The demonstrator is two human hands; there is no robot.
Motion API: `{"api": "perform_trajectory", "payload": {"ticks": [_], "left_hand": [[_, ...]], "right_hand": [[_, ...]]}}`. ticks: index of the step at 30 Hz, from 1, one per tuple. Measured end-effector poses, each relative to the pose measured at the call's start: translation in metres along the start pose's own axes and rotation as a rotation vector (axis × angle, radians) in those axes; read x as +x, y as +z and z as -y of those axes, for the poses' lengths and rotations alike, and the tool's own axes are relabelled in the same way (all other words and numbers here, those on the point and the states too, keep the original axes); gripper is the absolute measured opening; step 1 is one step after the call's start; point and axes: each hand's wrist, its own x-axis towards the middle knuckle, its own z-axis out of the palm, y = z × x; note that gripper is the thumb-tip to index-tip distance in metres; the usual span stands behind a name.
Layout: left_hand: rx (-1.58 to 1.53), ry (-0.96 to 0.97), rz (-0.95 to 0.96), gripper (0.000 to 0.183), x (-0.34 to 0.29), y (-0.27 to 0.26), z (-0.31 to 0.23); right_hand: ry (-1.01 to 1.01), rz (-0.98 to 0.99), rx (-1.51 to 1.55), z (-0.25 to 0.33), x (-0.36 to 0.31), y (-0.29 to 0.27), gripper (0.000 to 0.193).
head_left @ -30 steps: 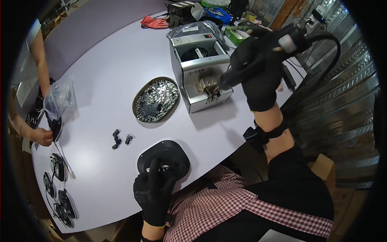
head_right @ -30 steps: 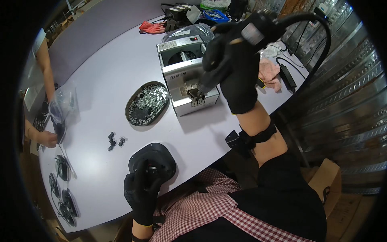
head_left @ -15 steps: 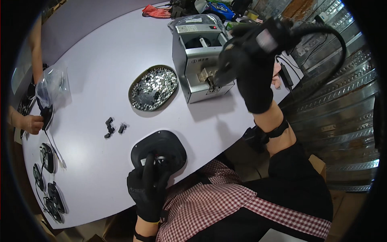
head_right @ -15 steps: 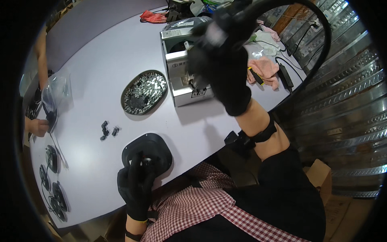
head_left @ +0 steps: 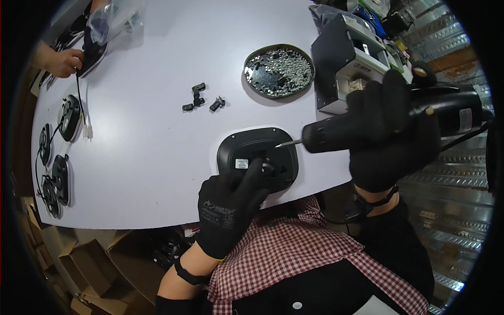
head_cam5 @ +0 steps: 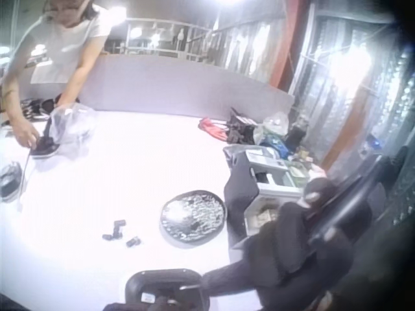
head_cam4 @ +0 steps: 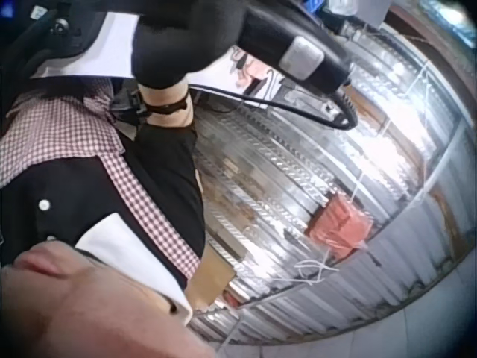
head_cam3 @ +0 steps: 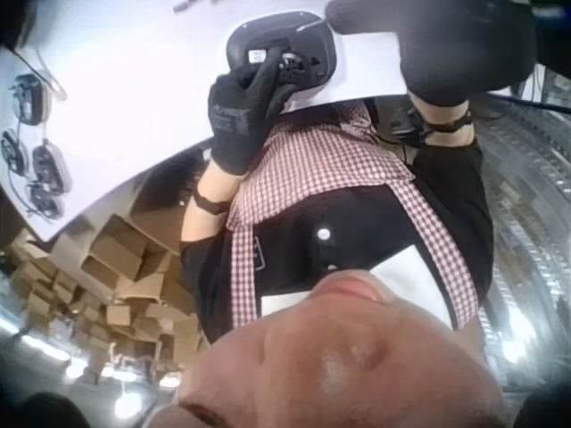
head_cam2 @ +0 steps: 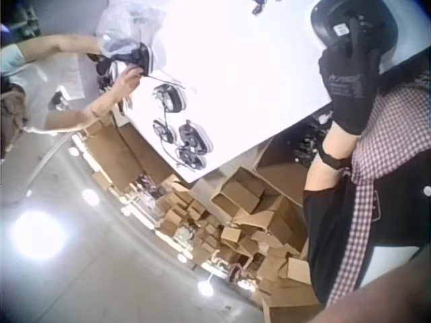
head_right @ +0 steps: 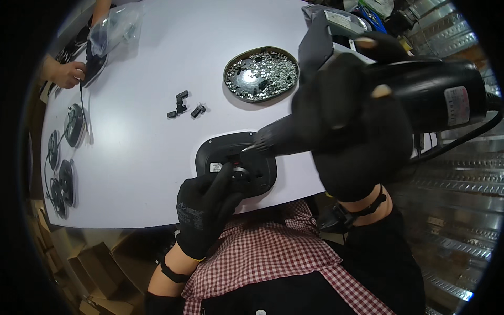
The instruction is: Assemble electronic housing by placing components and driving screws with an electric screwdriver.
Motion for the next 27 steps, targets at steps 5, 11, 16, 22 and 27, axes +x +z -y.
{"api": "perform_trajectory", "payload": {"ticks": [5,11,16,22,27], "left_hand": [[-0.037,-0.040,0.022,0.047,0.000,-0.003,-0.001],[-0.064,-0.054,0.050,0.046,-0.004,0.000,0.004],[-0.047,0.000,-0.011,0.047,-0.006,0.005,0.009],[-0.102,-0.052,0.010,0.049,-0.011,0.009,0.010],[-0.129,-0.101,0.094,0.054,-0.013,0.003,0.012]], "right_hand": [[0.149,0.052,-0.109,-0.027,0.000,0.025,0.039],[0.160,0.158,-0.016,-0.046,0.003,0.020,0.040],[0.155,0.153,-0.046,-0.052,0.002,0.022,0.040],[0.188,0.172,-0.099,-0.054,0.001,0.025,0.040],[0.222,0.190,-0.200,-0.045,-0.002,0.036,0.042]]}}
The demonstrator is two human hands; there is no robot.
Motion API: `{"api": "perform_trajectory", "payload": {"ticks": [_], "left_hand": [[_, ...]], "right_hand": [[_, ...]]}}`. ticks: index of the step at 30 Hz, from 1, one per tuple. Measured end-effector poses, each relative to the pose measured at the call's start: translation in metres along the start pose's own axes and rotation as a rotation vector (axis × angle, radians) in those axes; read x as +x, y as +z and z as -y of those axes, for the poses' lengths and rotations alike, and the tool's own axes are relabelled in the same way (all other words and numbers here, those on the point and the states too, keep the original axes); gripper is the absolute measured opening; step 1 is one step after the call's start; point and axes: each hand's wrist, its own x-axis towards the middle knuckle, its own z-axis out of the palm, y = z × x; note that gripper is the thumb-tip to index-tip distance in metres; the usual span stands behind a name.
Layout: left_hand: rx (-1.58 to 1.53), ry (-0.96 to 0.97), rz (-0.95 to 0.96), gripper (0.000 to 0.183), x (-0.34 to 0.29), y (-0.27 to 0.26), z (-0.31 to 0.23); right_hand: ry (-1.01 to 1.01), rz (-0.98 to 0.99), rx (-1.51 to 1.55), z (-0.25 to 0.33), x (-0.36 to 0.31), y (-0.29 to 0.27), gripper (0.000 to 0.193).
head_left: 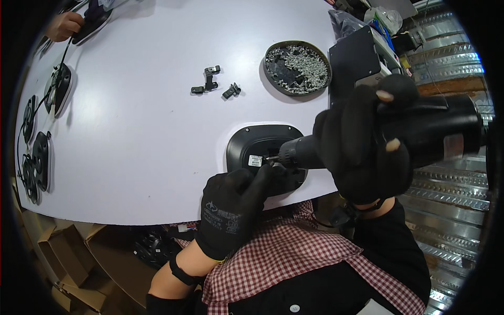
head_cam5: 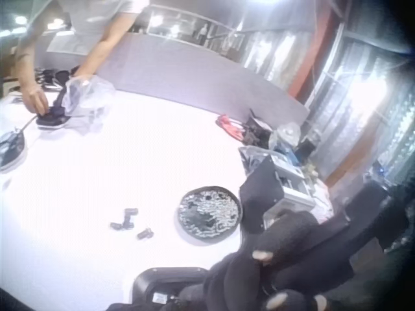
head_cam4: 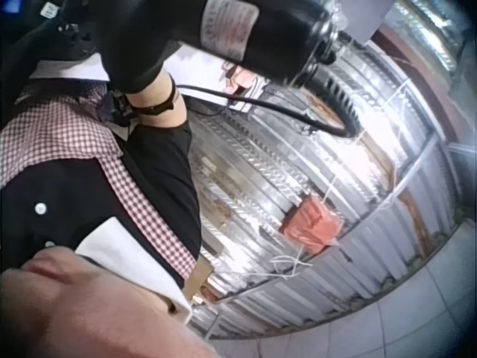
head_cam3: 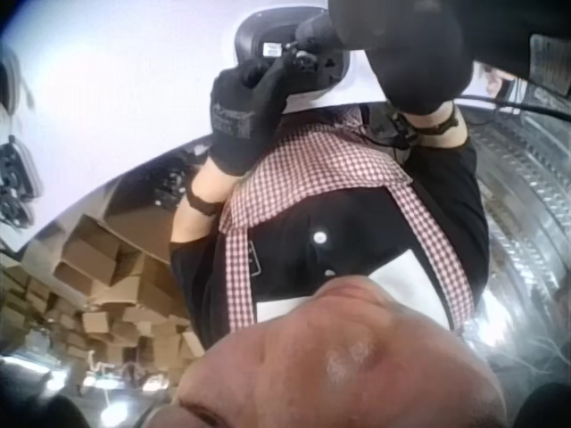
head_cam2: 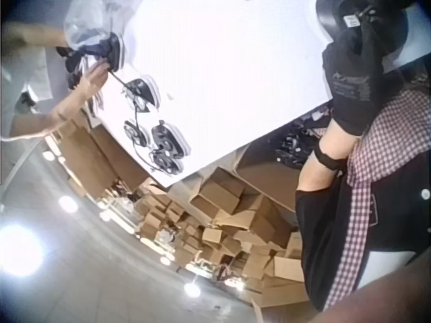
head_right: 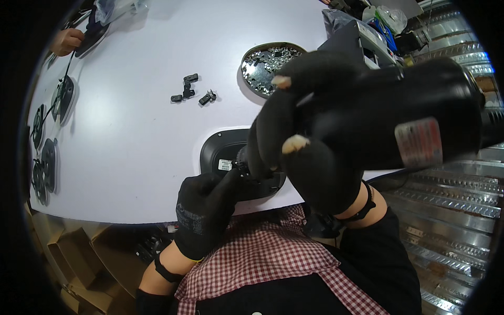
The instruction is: Assemble electronic housing by placing components and driving screws with an electric screwdriver.
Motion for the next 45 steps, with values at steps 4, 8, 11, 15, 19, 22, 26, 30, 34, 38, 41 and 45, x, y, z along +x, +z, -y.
{"api": "perform_trajectory", "payload": {"ticks": [4,8,11,15,19,22,26,30,34,38,41,45], "left_hand": [[0.010,0.047,-0.150,0.056,-0.011,0.010,0.007],[0.000,0.069,-0.092,0.054,-0.005,0.002,0.004],[-0.022,0.086,-0.134,0.051,-0.007,0.002,0.005],[-0.003,0.154,-0.284,0.047,-0.002,0.005,0.007],[-0.018,0.160,-0.342,0.042,-0.002,0.009,0.011],[-0.065,0.090,-0.315,0.038,-0.002,0.013,0.010],[-0.024,-0.068,-0.251,0.032,-0.005,0.015,0.002],[-0.042,-0.073,-0.229,0.034,-0.004,0.014,0.004],[-0.082,-0.008,-0.118,0.042,-0.001,0.007,0.003],[0.104,0.101,-0.178,0.047,-0.003,0.008,0.001],[0.142,0.146,-0.165,0.044,-0.005,0.012,0.002],[0.121,0.181,-0.185,0.040,-0.002,0.012,0.002]], "right_hand": [[0.101,0.039,-0.045,0.010,-0.006,-0.001,0.043],[0.009,0.090,-0.078,0.007,-0.013,-0.005,0.043],[0.038,0.017,-0.011,0.006,-0.018,-0.002,0.041],[0.129,-0.055,0.080,0.009,-0.025,0.002,0.040],[-0.252,-0.190,0.090,-0.013,-0.023,-0.013,0.039],[-0.137,-0.022,0.022,-0.003,-0.015,-0.006,0.034],[-0.153,-0.059,0.104,-0.002,-0.023,-0.009,0.031],[-0.170,-0.164,0.103,-0.001,-0.037,-0.015,0.032],[-0.231,-0.213,0.098,-0.003,-0.049,-0.025,0.039],[-0.260,-0.269,0.098,-0.002,-0.062,-0.026,0.038],[-0.234,-0.236,0.151,0.000,-0.063,-0.024,0.039],[-0.208,-0.276,0.048,0.007,-0.067,-0.023,0.039]]}}
